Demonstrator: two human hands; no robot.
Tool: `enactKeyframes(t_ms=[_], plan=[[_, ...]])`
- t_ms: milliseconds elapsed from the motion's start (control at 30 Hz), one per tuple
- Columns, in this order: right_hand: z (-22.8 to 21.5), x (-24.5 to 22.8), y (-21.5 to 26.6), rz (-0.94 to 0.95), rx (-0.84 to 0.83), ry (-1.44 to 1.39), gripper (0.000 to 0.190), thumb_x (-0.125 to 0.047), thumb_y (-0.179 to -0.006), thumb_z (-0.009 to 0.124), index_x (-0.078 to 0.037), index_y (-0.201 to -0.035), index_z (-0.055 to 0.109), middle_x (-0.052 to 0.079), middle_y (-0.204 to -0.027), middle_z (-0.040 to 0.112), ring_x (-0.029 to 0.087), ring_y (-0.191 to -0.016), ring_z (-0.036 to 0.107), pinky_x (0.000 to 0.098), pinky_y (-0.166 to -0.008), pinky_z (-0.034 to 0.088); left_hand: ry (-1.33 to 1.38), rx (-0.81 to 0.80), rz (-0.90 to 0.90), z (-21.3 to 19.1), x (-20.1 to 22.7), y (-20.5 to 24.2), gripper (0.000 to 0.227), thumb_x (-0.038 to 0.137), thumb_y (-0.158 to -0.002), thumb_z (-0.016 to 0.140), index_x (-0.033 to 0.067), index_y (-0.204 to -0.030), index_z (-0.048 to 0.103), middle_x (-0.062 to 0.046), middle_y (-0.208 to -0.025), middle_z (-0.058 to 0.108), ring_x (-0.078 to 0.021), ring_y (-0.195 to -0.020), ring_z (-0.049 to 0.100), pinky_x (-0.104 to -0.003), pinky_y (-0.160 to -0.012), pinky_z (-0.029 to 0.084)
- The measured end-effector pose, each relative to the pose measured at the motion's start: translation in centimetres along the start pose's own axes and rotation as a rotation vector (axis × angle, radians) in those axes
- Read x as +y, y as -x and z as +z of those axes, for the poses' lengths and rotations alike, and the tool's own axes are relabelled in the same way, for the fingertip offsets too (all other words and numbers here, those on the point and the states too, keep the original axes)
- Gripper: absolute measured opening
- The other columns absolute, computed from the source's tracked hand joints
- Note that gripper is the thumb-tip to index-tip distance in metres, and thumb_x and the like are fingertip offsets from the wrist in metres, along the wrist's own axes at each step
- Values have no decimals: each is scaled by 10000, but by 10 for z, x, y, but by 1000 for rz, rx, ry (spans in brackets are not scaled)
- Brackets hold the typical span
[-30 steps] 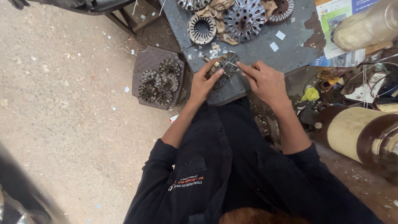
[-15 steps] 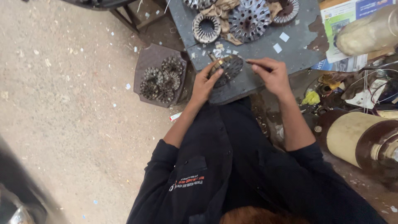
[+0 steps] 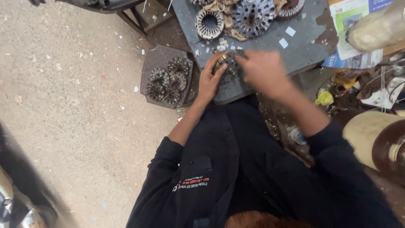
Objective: The person works on a circular motor stator, using a small metal tool to adjust or clean the internal slots. They handle several similar stator parts on the workbench, occasionally picking up and setting down the tool while manipulating the components.
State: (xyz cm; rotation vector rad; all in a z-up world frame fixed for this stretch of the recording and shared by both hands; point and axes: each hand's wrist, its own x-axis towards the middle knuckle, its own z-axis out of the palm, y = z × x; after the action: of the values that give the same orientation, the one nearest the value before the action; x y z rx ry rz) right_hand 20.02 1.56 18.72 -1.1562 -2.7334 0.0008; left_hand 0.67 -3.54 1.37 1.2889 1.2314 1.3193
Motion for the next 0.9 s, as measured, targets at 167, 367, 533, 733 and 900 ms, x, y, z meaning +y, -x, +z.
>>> enactKeyframes(t_ms=[167,367,533,733,900], plan=[[-41,80,29,-65,-132,-529,197,-254,-973,703,-242,-1146,798,-14,-882,718,173,-723,675,339,-630,503,123,19,-171,5,-2,-4,413,209,-1000,707,32,-1367,640,-66,-1213,723,-107,-1102,637,-262,-987,498],[40,47,88,388,-18,-293,250,-218,-1015,686,-179,-1252,756,90,-986,668,317,-901,658,424,-722,511,55,8,-209,12,7,0,387,208,-1011,719,57,-1364,674,-76,-1121,719,-113,-1027,624,-268,-916,509],[72,43,109,566,149,-535,412,-40,-997,612,-72,-1405,650,204,-1134,597,389,-1032,612,439,-907,489,-446,-39,275,23,36,18,388,143,-982,707,91,-1364,670,-88,-1318,703,-227,-1260,632,-373,-1012,466],[86,81,118,526,229,-406,439,57,-917,674,-58,-1341,690,210,-1181,588,389,-1064,599,442,-927,485,-1012,-94,698,35,30,-2,436,95,-939,612,82,-1374,643,-71,-1432,654,-227,-1370,569,-491,-1008,414],[99,125,110,424,268,-320,396,57,-917,713,-45,-1300,718,182,-1183,617,381,-1082,592,448,-936,479,-1111,-102,742,31,4,-17,394,157,-1036,579,93,-1424,608,-69,-1435,633,-256,-1396,538,-530,-1024,393]])
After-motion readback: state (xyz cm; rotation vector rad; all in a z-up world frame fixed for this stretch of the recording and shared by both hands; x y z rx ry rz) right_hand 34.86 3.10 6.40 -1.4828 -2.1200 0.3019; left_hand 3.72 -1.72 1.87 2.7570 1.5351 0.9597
